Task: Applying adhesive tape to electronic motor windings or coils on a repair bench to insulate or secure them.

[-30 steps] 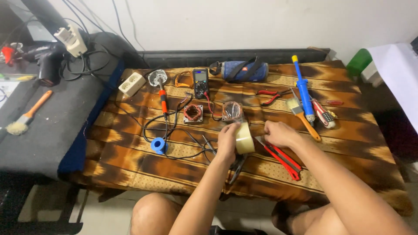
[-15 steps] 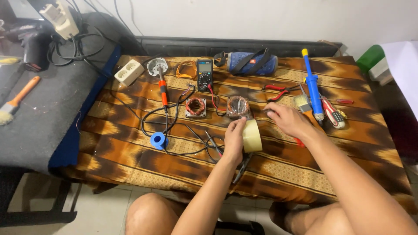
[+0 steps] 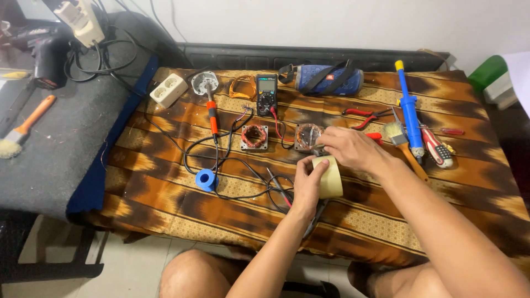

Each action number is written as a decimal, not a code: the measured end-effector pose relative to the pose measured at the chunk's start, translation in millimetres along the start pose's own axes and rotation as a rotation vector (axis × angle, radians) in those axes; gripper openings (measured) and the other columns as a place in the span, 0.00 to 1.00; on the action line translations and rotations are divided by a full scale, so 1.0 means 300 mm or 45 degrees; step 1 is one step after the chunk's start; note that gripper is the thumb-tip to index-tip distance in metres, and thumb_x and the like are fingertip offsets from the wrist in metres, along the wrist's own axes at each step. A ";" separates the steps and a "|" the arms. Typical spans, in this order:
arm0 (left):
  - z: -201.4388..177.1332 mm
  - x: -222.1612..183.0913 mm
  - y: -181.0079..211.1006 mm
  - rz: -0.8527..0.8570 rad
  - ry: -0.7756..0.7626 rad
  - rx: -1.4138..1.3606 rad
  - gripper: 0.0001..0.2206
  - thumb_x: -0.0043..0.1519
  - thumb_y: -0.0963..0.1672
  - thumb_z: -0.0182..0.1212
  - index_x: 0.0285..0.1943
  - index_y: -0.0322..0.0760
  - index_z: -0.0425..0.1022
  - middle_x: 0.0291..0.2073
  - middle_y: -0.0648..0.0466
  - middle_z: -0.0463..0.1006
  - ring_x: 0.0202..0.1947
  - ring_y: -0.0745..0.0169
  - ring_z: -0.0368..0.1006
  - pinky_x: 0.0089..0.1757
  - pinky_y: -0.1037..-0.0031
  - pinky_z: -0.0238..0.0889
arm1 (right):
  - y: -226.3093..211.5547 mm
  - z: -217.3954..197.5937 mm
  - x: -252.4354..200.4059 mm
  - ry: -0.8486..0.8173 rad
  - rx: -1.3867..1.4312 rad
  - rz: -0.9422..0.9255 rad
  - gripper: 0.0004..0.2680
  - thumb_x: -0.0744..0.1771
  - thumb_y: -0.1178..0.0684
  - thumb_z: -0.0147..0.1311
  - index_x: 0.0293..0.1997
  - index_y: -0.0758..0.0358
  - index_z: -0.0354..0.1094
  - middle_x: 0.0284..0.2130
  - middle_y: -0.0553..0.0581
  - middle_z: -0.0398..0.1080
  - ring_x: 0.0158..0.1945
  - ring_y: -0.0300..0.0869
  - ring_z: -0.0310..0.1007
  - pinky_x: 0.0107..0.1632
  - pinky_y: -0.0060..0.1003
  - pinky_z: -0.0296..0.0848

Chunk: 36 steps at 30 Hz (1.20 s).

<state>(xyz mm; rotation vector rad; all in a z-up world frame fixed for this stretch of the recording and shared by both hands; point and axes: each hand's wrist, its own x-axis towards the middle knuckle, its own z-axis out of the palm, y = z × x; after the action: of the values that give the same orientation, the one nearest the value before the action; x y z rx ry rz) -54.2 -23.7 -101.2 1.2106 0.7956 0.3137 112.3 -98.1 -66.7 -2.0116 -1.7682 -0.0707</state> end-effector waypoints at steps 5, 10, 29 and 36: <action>-0.001 0.020 -0.024 0.026 0.018 -0.038 0.32 0.51 0.57 0.72 0.62 0.44 0.74 0.50 0.51 0.79 0.54 0.57 0.74 0.50 0.66 0.66 | 0.032 0.024 0.009 -0.015 -0.061 -0.027 0.04 0.65 0.55 0.57 0.41 0.52 0.70 0.37 0.54 0.73 0.43 0.56 0.75 0.45 0.48 0.76; 0.005 0.021 -0.024 0.040 0.028 -0.072 0.30 0.51 0.55 0.72 0.61 0.43 0.74 0.48 0.52 0.79 0.52 0.59 0.73 0.49 0.66 0.66 | 0.059 0.040 0.014 -0.059 -0.058 0.015 0.03 0.65 0.54 0.58 0.40 0.50 0.71 0.36 0.50 0.73 0.42 0.52 0.76 0.46 0.44 0.76; -0.022 0.065 -0.056 0.195 0.083 -0.179 0.12 0.55 0.48 0.66 0.45 0.43 0.81 0.36 0.54 0.78 0.41 0.63 0.72 0.42 0.73 0.66 | 0.156 0.035 -0.165 -0.128 -0.342 0.144 0.03 0.67 0.49 0.53 0.35 0.50 0.66 0.33 0.50 0.70 0.41 0.49 0.75 0.46 0.43 0.77; -0.043 0.038 -0.001 0.068 0.120 -0.198 0.10 0.52 0.47 0.69 0.39 0.42 0.84 0.30 0.55 0.79 0.33 0.65 0.74 0.34 0.76 0.69 | 0.299 0.094 -0.234 -0.154 -0.565 0.366 0.03 0.66 0.45 0.54 0.36 0.46 0.69 0.34 0.46 0.72 0.45 0.45 0.77 0.48 0.44 0.76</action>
<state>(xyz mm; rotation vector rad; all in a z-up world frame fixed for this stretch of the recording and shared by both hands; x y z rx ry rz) -55.3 -7.8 -107.5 1.0780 0.8056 0.4710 178.2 -158.9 -142.4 -2.6179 -1.6175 -0.2762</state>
